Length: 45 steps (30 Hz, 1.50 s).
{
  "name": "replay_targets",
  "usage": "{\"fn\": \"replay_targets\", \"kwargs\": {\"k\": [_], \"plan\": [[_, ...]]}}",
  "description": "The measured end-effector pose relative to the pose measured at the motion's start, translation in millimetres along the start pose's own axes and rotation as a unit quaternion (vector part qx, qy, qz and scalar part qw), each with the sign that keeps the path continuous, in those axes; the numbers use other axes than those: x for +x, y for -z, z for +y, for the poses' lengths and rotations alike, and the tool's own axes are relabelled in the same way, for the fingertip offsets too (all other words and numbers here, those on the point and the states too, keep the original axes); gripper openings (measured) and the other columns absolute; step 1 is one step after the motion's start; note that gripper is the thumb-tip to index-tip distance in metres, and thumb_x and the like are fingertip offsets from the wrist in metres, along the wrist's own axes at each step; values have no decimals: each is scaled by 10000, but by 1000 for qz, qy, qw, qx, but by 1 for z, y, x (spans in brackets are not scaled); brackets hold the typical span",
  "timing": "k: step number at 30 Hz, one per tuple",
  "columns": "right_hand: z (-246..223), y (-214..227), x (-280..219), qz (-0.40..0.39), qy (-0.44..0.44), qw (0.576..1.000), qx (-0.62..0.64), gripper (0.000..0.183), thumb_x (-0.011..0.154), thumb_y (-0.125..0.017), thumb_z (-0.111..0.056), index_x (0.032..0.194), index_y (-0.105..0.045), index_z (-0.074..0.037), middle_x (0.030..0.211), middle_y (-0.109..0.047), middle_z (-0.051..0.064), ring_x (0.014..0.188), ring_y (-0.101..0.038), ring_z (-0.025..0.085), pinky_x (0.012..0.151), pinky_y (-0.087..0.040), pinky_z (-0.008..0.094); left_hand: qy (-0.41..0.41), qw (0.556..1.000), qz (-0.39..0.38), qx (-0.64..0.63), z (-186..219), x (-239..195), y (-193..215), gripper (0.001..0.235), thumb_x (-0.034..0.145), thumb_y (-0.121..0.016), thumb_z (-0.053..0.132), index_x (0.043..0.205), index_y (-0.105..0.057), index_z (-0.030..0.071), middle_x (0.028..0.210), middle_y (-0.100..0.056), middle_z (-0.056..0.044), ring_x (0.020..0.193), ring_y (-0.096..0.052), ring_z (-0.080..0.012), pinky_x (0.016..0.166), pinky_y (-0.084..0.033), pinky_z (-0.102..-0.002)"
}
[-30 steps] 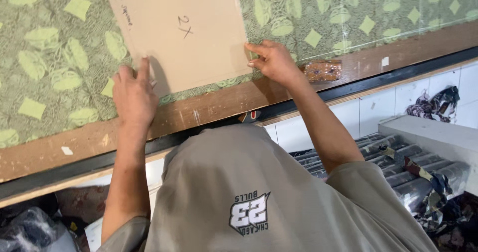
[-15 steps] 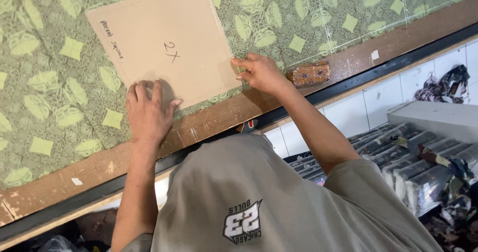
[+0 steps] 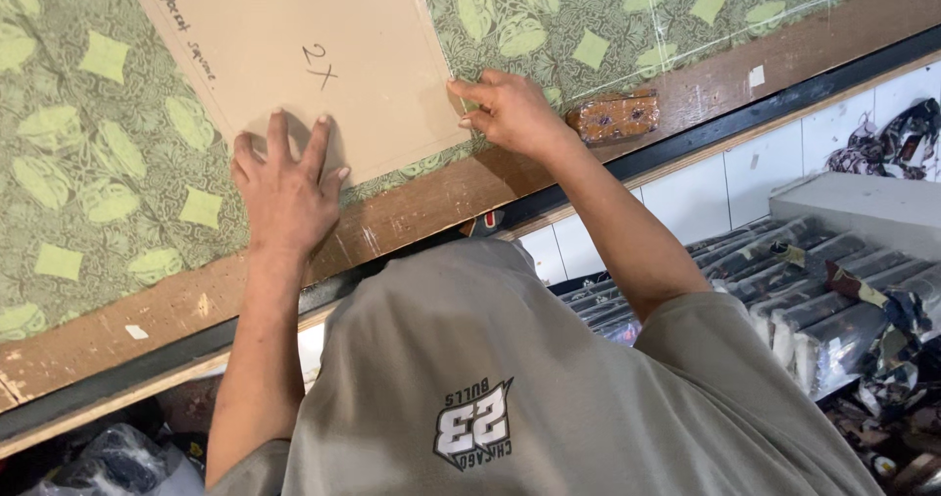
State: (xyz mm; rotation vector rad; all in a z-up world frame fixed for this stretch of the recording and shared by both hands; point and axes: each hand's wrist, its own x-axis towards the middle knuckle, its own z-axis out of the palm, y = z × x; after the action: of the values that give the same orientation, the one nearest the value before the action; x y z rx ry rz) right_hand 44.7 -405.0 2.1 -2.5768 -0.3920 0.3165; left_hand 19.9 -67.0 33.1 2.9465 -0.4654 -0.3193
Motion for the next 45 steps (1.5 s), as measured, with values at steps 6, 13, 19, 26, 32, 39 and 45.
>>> {"fn": "replay_targets", "kwargs": {"k": [6, 13, 19, 26, 32, 39, 45], "plan": [[-14, 7, -5, 5, 10, 999, -43, 504, 937, -784, -313, 1393, -659, -138, 904, -586, 111, 746, -629, 269, 684, -530, 428, 17, 997, -64, 27, 7, 8, 10, 616, 973, -563, 531, 1541, -466, 311, 1574, -314, -232, 1329, -287, -609, 1040, -315, -726], [1, 67, -65, 25, -82, 995, -59, 531, 877, -835, -369, 1331, -696, -131, 1252, -673, 90, 856, -715, 238, 773, -589, 377, 11, 999, -30, 16, 3, 4, 8, 626, 943, -606, 532, 1524, -493, 332, 1585, -326, -223, 1337, -294, -592, 1060, -311, -709], [31, 105, -110, -44, -106, 976, -187, 762, 654, -899, -274, 1369, -658, -165, 1343, -658, 85, 1027, -712, 344, 850, -580, 458, 13, 1000, 5, -5, 0, 1, 1, 612, 910, -662, 504, 1488, -549, 338, 1564, -362, -226, 1325, -309, -583, 1059, -310, -702], [51, 98, -103, -129, -121, 950, -256, 750, 730, -869, -385, 1356, -573, -95, 1288, -645, 164, 1045, -692, 401, 859, -566, 503, 5, 999, 34, -15, -4, -3, -1, 613, 897, -671, 493, 1480, -569, 331, 1546, -384, -219, 1317, -318, -580, 1054, -314, -703], [2, 100, -69, -131, -161, 966, -156, 806, 670, -897, -454, 1283, -586, -34, 1146, -666, 210, 1019, -695, 382, 890, -569, 472, 6, 999, 34, -26, -5, -2, -4, 595, 906, -669, 500, 1470, -574, 336, 1524, -377, -206, 1309, -327, -554, 1065, -313, -709], [-77, 48, 28, -59, -47, 995, -71, 751, 718, -798, -451, 1303, -581, -34, 1168, -668, 178, 999, -694, 316, 828, -577, 459, 6, 999, 41, -7, -2, 0, -1, 613, 877, -681, 506, 1461, -573, 354, 1542, -403, -184, 1300, -344, -539, 1056, -329, -683], [-101, 12, 83, -98, -45, 987, -116, 799, 757, -783, -523, 1321, -558, -3, 1142, -642, 206, 980, -684, 349, 773, -560, 488, 3, 999, 30, 12, 1, 5, 9, 619, 865, -675, 526, 1452, -570, 358, 1535, -418, -182, 1287, -358, -543, 1025, -349, -670]]}}
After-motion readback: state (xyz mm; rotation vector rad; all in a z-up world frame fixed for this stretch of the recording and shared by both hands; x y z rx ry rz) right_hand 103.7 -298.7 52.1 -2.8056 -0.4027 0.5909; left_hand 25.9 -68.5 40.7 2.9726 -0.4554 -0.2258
